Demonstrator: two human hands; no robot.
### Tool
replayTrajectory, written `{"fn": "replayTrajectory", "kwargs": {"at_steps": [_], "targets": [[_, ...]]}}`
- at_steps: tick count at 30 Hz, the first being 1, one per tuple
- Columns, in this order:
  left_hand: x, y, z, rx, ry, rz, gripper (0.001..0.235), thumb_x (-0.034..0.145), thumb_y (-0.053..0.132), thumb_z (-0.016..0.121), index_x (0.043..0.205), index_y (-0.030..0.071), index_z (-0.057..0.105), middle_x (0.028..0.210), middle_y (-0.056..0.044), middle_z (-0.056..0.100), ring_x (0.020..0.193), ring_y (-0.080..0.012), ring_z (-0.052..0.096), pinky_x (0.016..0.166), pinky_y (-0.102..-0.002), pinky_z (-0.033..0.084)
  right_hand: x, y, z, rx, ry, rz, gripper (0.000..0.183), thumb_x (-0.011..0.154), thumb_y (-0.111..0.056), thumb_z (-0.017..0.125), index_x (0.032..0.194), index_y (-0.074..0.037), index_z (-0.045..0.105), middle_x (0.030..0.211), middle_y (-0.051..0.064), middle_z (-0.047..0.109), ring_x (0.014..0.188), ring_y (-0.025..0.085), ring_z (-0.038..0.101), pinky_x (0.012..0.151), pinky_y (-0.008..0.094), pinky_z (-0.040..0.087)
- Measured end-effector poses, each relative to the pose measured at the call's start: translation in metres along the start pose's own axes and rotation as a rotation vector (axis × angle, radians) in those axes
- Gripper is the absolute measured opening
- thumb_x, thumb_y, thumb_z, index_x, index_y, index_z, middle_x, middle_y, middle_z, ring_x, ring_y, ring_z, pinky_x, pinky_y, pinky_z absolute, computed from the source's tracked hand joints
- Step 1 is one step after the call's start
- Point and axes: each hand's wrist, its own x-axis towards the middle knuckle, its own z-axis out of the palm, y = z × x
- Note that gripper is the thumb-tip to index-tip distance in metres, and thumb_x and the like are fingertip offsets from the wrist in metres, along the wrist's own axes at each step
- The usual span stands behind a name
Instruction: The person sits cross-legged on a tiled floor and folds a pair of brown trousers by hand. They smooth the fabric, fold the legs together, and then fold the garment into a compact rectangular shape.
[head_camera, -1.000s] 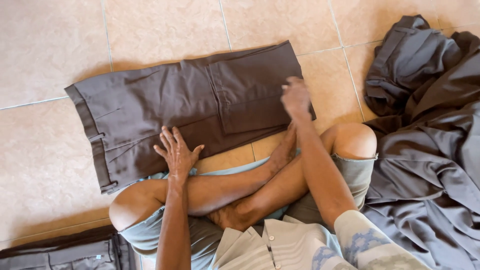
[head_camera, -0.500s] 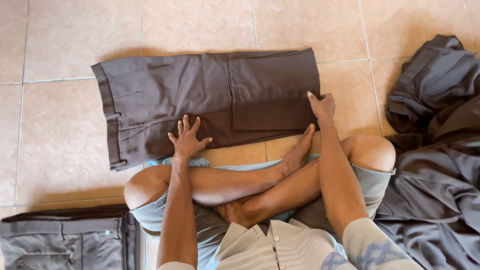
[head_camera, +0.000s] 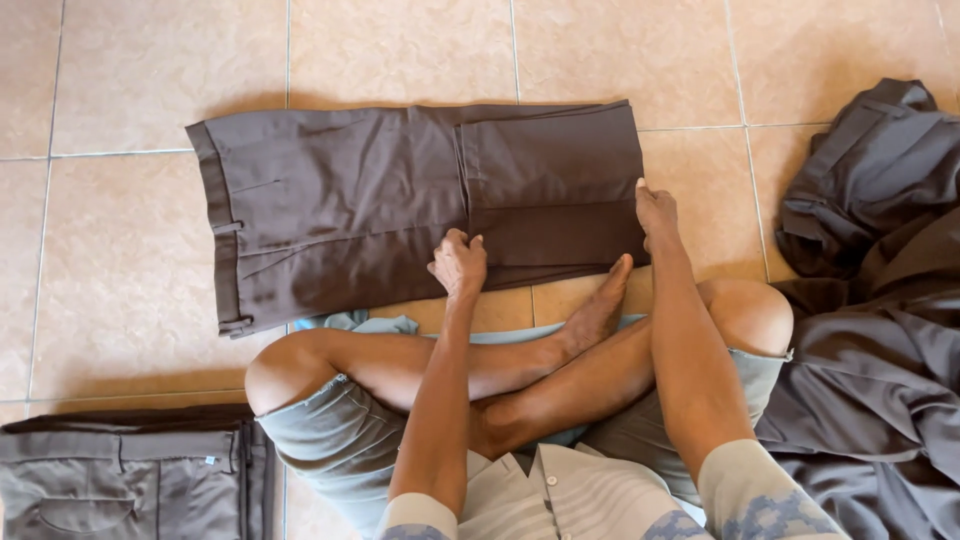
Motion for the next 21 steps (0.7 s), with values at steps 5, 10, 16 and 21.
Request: {"fn": "replayTrajectory", "kwargs": {"at_steps": [5,10,16,21], "targets": [[-0.011,-0.008,-0.042,-0.239,0.054,-0.102,0.018,0.084,0.032,0.074,0.093,0.017,0.069,0.084,-0.01,0.074,0.089,-0.0375,0.073,0.082,-0.05,0.055,0.019,0.024,0.014,-0.111,0.037,-0.047,0.058,0.088,-0.056,0.077,0.119,-0.008,0.065,0.114,0.015,0.067,0.118,0.037,0.063,0.094,0.05,0.054],[-0.011,-0.014,-0.037,-0.231,0.156,0.03,0.022,0.08,0.023,0.079,0.092,0.011,0.066,0.083,-0.015,0.07,0.083,-0.0409,0.072,0.076,-0.053,0.057,0.043,0.044,0.027,-0.222,0.11,-0.062,0.053,0.083,-0.058,0.079,0.114,-0.015,0.07,0.104,0.006,0.07,0.109,0.032,0.068,0.087,0.046,0.056],[-0.016,-0.024,-0.018,-0.025,0.253,0.193,0.048,0.083,0.034,0.08,0.12,0.013,0.056,0.107,-0.009,0.061,0.091,-0.033,0.069,0.075,-0.048,0.058,0.0,0.013,0.01,-0.244,0.078,-0.085,0.063,0.086,-0.057,0.079,0.119,-0.006,0.066,0.11,0.019,0.069,0.112,0.041,0.066,0.089,0.05,0.055],[-0.031,-0.003,-0.06,0.216,0.395,0.604,0.037,0.093,0.016,0.063,0.128,0.012,0.057,0.131,-0.013,0.053,0.105,-0.031,0.058,0.081,-0.042,0.051,0.015,0.014,0.013,-0.15,0.019,-0.223,0.038,0.088,-0.044,0.078,0.108,-0.012,0.074,0.092,0.01,0.071,0.092,0.03,0.07,0.075,0.043,0.056]]}}
